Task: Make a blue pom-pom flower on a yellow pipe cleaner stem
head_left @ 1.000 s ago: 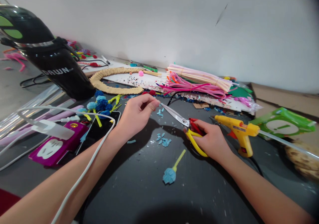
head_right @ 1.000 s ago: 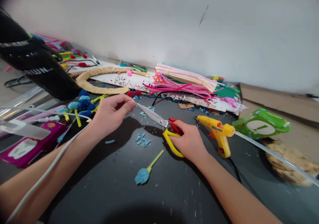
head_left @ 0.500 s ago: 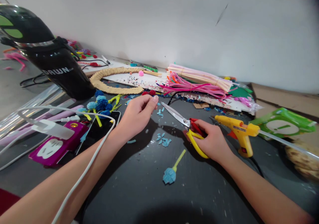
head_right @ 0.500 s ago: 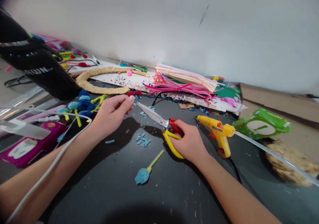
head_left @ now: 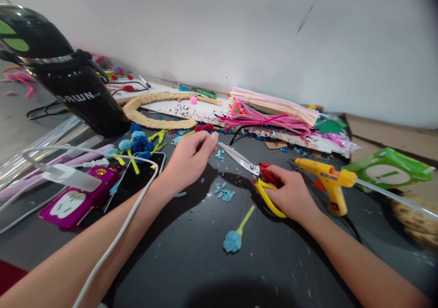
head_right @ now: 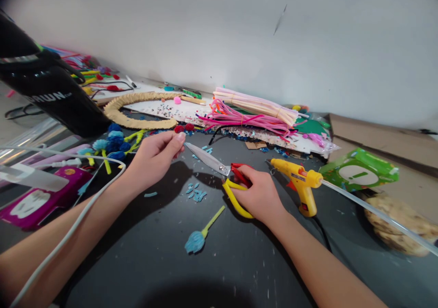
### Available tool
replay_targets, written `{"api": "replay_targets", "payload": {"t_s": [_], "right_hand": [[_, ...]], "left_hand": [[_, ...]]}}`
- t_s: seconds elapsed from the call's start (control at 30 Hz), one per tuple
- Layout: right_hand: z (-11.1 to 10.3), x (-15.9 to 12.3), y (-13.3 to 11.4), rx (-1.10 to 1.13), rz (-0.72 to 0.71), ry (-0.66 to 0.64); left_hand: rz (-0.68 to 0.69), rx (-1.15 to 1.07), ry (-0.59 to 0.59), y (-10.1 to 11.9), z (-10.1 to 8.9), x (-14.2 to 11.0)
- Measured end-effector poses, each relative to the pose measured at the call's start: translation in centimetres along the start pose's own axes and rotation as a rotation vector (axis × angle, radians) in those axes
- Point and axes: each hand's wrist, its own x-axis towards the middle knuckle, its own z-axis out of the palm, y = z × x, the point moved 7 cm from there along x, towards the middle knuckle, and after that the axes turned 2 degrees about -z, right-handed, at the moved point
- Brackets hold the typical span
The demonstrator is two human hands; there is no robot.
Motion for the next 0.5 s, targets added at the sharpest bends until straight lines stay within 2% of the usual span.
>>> {"api": "replay_targets", "payload": {"t_s": [0.5], "right_hand": [[-0.10, -0.24, -0.50, -0.014, -0.036, 0.014]], "left_hand": [[-0.010, 0.042, 0.027, -0.05, -0.16, -0.03]]}}
